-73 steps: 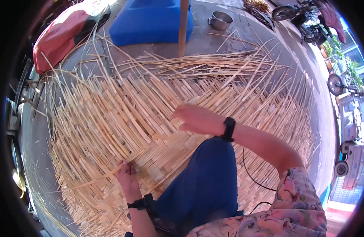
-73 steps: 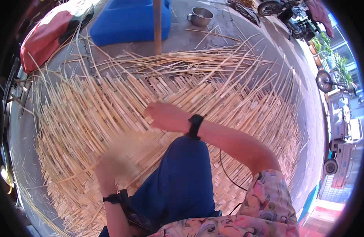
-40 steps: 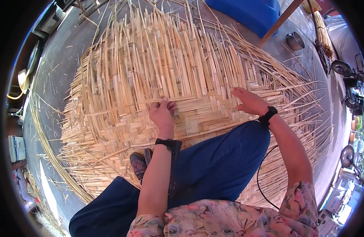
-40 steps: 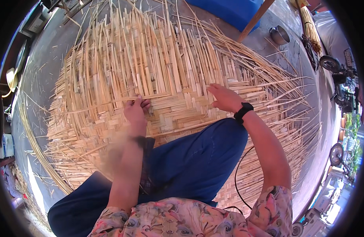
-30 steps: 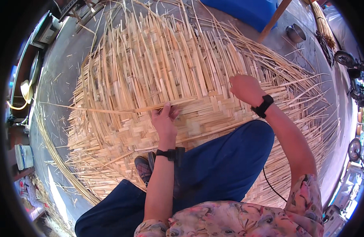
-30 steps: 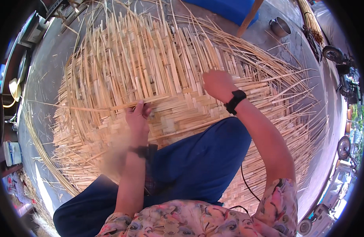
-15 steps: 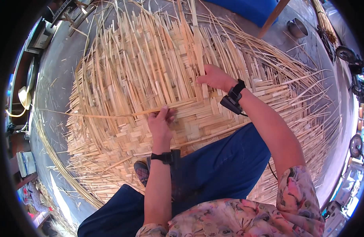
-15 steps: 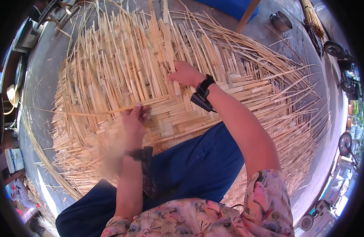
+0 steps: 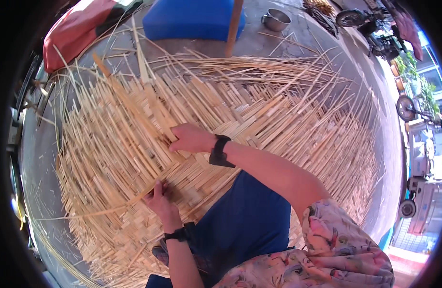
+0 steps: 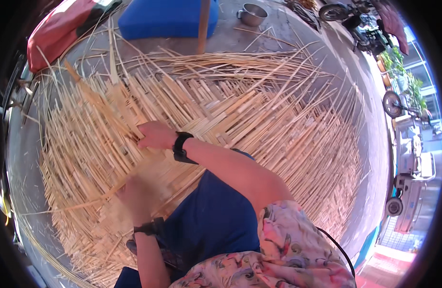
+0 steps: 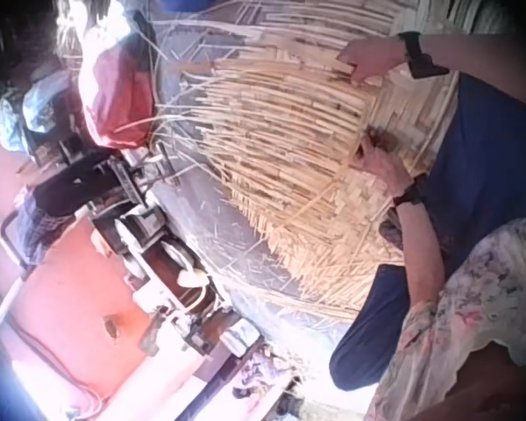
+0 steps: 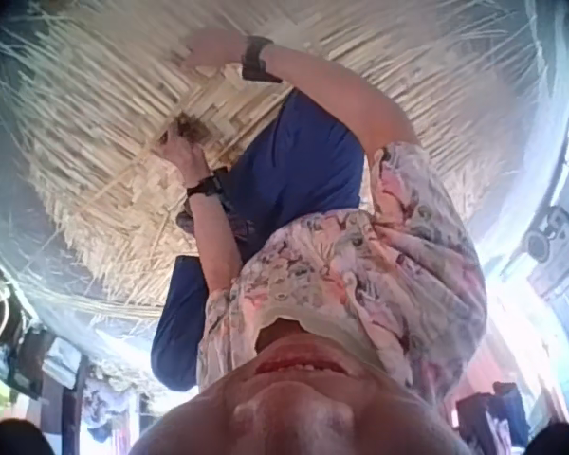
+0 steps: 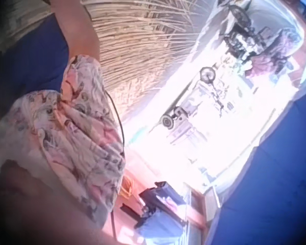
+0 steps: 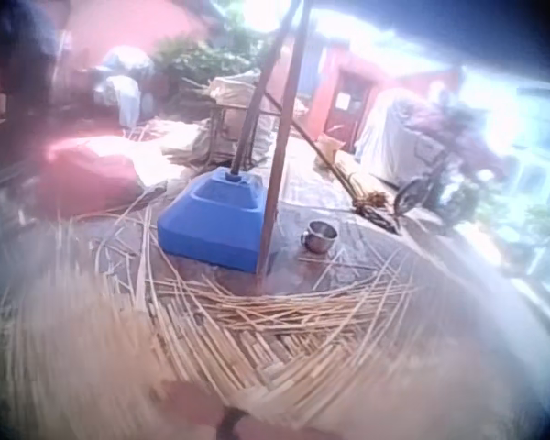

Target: Weaving thin strips of bamboo or similar plant material into a large mat on the floor.

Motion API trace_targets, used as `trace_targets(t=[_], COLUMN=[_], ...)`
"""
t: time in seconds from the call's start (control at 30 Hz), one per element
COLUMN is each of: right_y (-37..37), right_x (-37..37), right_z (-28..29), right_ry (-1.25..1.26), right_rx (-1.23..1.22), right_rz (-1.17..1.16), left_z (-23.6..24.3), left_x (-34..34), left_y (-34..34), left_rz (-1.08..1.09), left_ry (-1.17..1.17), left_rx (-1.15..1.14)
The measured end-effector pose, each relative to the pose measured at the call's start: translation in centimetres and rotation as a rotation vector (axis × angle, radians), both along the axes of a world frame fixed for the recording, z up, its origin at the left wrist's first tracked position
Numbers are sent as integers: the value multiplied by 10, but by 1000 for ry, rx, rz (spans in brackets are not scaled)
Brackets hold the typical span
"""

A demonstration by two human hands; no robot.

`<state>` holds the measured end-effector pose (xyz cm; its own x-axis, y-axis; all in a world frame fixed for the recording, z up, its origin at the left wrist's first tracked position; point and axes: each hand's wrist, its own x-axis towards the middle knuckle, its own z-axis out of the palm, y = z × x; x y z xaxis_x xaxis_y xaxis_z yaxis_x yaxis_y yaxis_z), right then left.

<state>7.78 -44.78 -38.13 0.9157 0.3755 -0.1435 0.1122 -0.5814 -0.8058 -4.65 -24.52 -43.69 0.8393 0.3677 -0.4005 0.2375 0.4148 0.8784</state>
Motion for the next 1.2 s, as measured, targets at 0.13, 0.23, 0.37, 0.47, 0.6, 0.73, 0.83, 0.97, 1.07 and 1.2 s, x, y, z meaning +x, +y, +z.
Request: trace_targets(t=[0.13,0.23,0.37,0.47,0.6,0.73,0.83,0.97,1.07,1.2], right_y=[-13,-52,-100,-94,-53,31,74,84,79,88], right_x=[-5,-12,-18,-35,-71,-73,-68,-54,-58,-64], right_z=[-3,-13,48,96,161,152,63,28,22,27], right_ry=[155,-120,-85,-76,-155,-93,-309,-320,-183,-526], right_rx=[95,-144,-278,-392,-434,-226,-95,-222,-302,-206], right_rz=[-67,-84,92,159,290,407,339,407,420,504], left_z=[-14,-18,-5,1,15,21,40,91,75,15], left_x=[2,7,14,9,-3,-3,6,23,67,107], left_y=[14,13,-2,16,79,146,118,81,120,133], left_rz=[-28,-71,74,40,54,403,72,-967,-443,-548], left_ry=[105,113,256,246,167,-15,-176,-281,-131,182], left_rx=[45,-42,-131,-74,-257,-262,-273,108,158,600])
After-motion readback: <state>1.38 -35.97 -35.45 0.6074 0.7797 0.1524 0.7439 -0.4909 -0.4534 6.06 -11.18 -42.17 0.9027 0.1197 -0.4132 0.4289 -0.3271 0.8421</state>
